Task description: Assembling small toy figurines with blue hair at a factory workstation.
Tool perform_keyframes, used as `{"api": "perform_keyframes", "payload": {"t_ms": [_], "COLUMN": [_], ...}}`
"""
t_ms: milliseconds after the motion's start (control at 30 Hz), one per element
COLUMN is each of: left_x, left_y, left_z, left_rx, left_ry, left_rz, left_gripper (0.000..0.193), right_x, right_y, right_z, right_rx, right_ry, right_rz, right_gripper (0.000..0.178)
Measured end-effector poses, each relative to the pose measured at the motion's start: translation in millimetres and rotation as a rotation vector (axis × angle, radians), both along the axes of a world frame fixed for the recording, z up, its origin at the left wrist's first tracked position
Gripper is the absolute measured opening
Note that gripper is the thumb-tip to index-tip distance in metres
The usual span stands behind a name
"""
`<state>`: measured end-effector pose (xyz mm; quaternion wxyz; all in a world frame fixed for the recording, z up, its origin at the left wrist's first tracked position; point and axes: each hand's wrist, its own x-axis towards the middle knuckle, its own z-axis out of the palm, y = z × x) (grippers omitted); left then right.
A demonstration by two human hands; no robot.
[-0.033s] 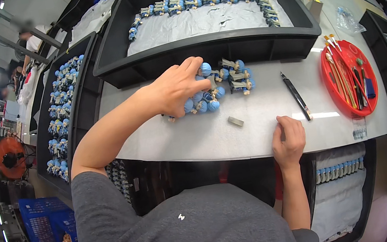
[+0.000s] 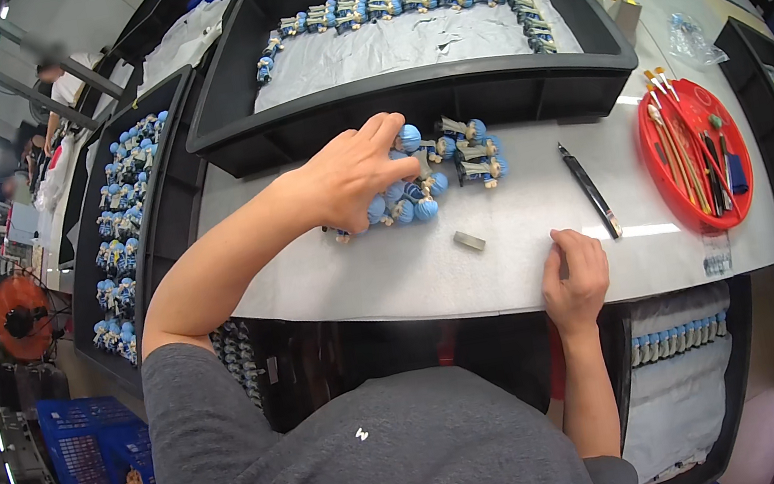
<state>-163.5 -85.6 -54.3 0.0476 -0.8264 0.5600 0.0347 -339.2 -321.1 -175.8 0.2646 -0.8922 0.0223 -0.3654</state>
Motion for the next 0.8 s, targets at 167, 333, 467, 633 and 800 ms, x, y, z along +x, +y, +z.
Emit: {"api": "perform_keyframes", "payload": {"t_ms": [167,333,467,633,800], "left_x": [-4,-12,-40,-94,-139], "left_y": [3,13,21,35,37], "left_z": [8,13,29,-11,-71], "left_rx": [0.021,-0.347,-0.664,-1.097,-1.363], "left_ry": [0.086,-0.019,-0.039,0.800,1.531], "left_rz": [0.060,0.091,0.159,0.229,0.431], "left_gripper": [0.050,0.031,0.018,0.018,0.022], "right_x": [-2,-5,-6,-8,-24], "right_y": [-1,-1,-3,-9,38], "right_z": [0,0,-4,-8,31], "right_rx": [0.007,-0.008,-0.002,0.010,0.012], "right_ry": [-0.039,-0.058,-0.070,-0.107,-0.275], "right_rz": [-0.004,-0.003,0.004,0.011,0.173], "right_gripper": [0.017,0.016,0.016,0.017,0.025]}}
